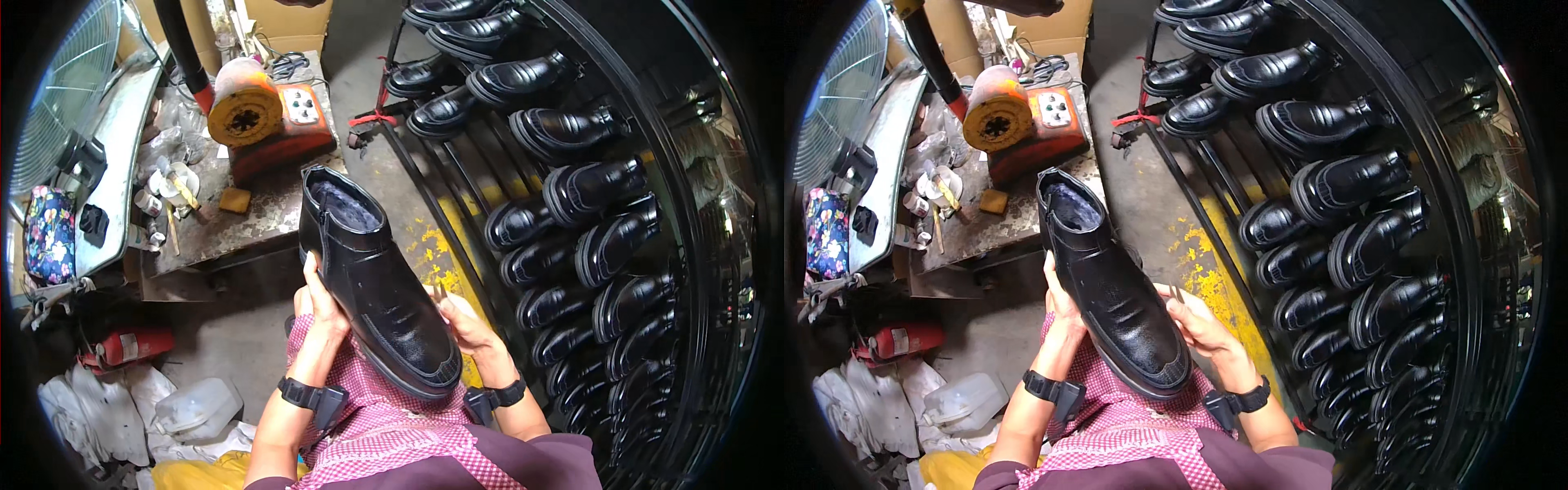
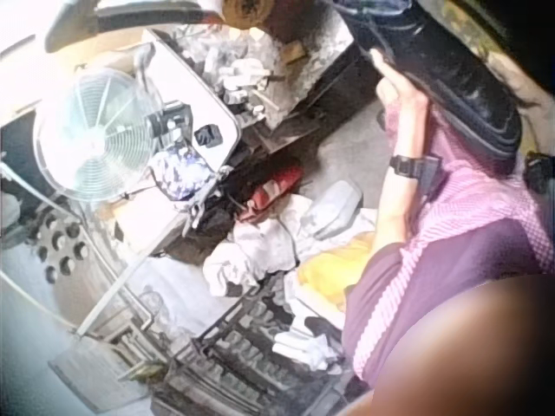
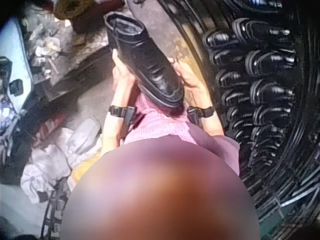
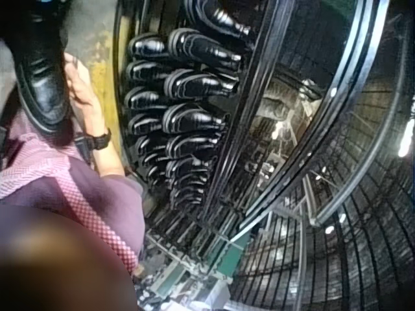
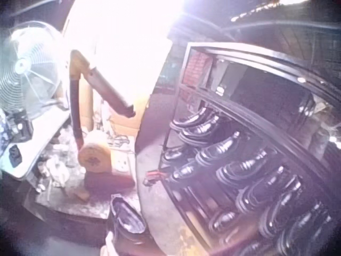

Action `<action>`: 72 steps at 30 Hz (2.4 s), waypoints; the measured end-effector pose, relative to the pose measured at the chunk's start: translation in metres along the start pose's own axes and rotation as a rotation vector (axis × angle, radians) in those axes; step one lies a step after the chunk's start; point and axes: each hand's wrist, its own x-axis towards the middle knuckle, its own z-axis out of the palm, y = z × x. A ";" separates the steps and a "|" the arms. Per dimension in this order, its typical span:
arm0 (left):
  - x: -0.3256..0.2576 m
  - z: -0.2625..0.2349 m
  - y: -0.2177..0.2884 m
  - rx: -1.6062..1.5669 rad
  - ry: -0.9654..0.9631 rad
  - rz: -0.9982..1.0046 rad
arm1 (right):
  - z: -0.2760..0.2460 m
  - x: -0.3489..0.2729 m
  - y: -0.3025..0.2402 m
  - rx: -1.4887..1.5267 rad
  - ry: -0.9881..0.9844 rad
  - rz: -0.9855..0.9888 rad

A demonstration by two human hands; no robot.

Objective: Polishing and inspecting black leather shoes in a manufacturing facility.

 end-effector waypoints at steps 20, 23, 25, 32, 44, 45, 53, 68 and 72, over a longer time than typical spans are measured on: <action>-0.013 0.002 -0.046 1.529 -0.291 1.039 | 0.032 0.153 -0.134 -0.392 0.674 -0.750; -0.015 -0.001 -0.042 1.540 -0.299 1.082 | 0.054 0.174 -0.157 -0.413 0.636 -0.739; -0.015 -0.002 -0.039 1.529 -0.288 1.077 | 0.050 0.197 -0.162 -0.459 0.682 -0.791; -0.015 -0.007 -0.030 1.520 -0.298 1.009 | 0.064 0.228 -0.184 -0.424 0.525 -0.807; -0.009 -0.018 -0.027 1.403 -0.263 1.006 | 0.076 0.233 -0.188 -0.121 0.459 -0.816; -0.010 -0.018 -0.027 1.400 -0.265 1.007 | 0.077 0.233 -0.189 -0.107 0.483 -0.814; -0.013 -0.019 -0.022 1.400 -0.259 1.026 | 0.085 0.235 -0.193 -0.083 0.517 -0.780; -0.015 -0.040 0.017 0.815 -0.080 0.765 | 0.064 0.114 -0.083 -0.258 0.544 -0.528; -0.018 -0.011 0.067 1.012 0.088 1.176 | 0.074 0.065 -0.050 -0.275 0.460 -0.453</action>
